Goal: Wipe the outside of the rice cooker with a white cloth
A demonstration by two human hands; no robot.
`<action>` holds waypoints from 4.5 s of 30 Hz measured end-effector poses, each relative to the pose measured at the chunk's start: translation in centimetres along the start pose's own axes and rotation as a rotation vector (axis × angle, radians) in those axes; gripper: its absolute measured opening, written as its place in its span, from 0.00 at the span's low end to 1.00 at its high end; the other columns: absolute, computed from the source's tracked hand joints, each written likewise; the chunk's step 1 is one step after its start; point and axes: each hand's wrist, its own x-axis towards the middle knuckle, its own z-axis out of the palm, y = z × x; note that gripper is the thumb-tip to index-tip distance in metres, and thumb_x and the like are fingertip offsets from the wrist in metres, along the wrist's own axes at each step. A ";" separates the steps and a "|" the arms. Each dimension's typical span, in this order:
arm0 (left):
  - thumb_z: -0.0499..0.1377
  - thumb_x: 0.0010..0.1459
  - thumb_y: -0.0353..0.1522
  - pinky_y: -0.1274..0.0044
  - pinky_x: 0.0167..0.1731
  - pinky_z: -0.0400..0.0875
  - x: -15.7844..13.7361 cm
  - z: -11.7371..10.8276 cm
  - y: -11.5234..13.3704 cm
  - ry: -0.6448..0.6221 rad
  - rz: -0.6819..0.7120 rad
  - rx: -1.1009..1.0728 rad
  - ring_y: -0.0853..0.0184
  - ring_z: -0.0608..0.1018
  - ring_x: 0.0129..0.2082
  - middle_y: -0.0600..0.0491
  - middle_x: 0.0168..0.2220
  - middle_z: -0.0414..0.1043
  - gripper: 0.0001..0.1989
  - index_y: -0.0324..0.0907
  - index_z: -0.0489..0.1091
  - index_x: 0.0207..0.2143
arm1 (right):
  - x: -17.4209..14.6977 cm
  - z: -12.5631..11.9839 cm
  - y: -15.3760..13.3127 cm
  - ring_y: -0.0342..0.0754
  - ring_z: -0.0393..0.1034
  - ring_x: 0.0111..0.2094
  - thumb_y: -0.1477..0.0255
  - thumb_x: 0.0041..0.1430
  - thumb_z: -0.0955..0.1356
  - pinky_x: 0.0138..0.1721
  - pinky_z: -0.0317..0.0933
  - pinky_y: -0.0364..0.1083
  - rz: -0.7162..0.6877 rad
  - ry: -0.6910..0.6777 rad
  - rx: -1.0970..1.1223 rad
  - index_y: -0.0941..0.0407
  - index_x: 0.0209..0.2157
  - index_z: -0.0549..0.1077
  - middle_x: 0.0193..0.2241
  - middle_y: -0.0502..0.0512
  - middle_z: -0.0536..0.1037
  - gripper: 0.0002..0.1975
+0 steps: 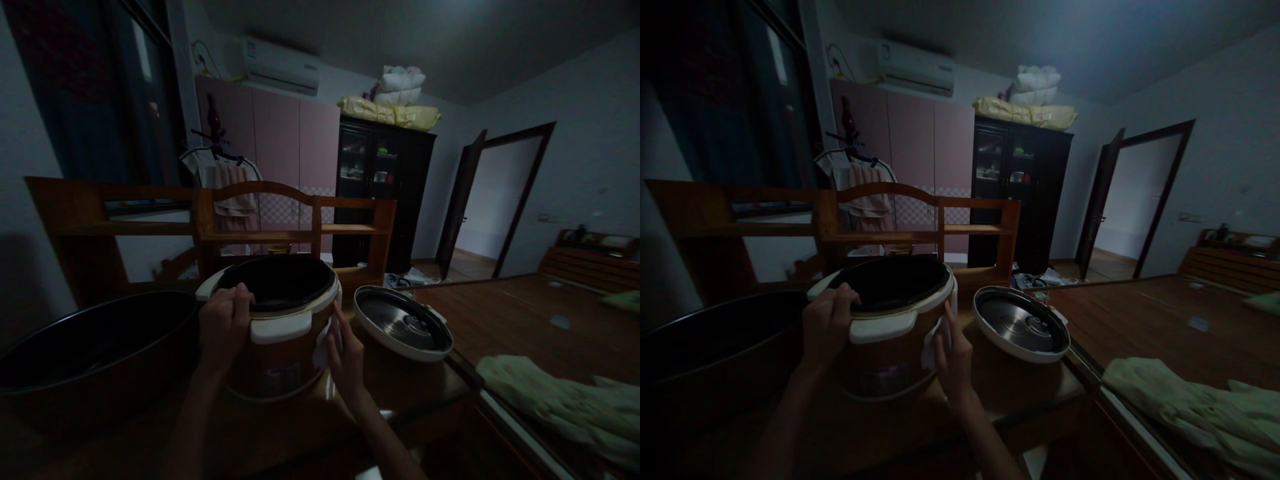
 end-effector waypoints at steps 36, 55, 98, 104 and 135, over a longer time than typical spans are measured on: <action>0.44 0.69 0.40 0.70 0.39 0.65 0.0 0.0 0.0 0.000 -0.008 0.001 0.63 0.76 0.32 0.52 0.27 0.75 0.23 0.44 0.69 0.24 | 0.0 -0.3 0.0 0.48 0.76 0.39 0.70 0.66 0.62 0.42 0.67 0.43 0.035 0.014 0.024 0.54 0.65 0.61 0.45 0.58 0.80 0.26; 0.44 0.69 0.39 0.70 0.40 0.65 -0.1 -0.1 0.1 -0.005 -0.003 0.003 0.63 0.76 0.33 0.52 0.28 0.75 0.23 0.44 0.69 0.25 | -1.3 -0.1 0.8 0.43 0.69 0.26 0.68 0.68 0.62 0.29 0.61 0.39 0.125 0.004 0.043 0.55 0.59 0.65 0.29 0.48 0.75 0.20; 0.44 0.69 0.38 0.69 0.39 0.65 0.0 0.0 0.2 0.018 0.035 0.015 0.62 0.76 0.32 0.50 0.27 0.76 0.24 0.43 0.70 0.24 | 1.2 0.6 1.4 0.51 0.71 0.42 0.79 0.58 0.61 0.46 0.63 0.48 0.124 0.148 0.059 0.53 0.45 0.68 0.41 0.55 0.74 0.14; 0.44 0.69 0.39 0.69 0.39 0.65 0.0 0.1 0.2 0.021 0.030 0.004 0.62 0.76 0.31 0.51 0.27 0.76 0.24 0.44 0.70 0.23 | 0.4 0.3 0.4 0.50 0.71 0.40 0.79 0.60 0.61 0.42 0.64 0.47 0.130 0.113 0.061 0.53 0.45 0.68 0.39 0.54 0.75 0.13; 0.44 0.68 0.38 0.69 0.39 0.66 0.1 -0.1 0.5 0.006 0.015 0.010 0.63 0.76 0.31 0.50 0.27 0.77 0.24 0.44 0.69 0.23 | 4.4 0.1 0.3 0.49 0.70 0.45 0.82 0.55 0.59 0.50 0.62 0.49 -0.015 0.162 0.046 0.54 0.46 0.67 0.42 0.55 0.74 0.19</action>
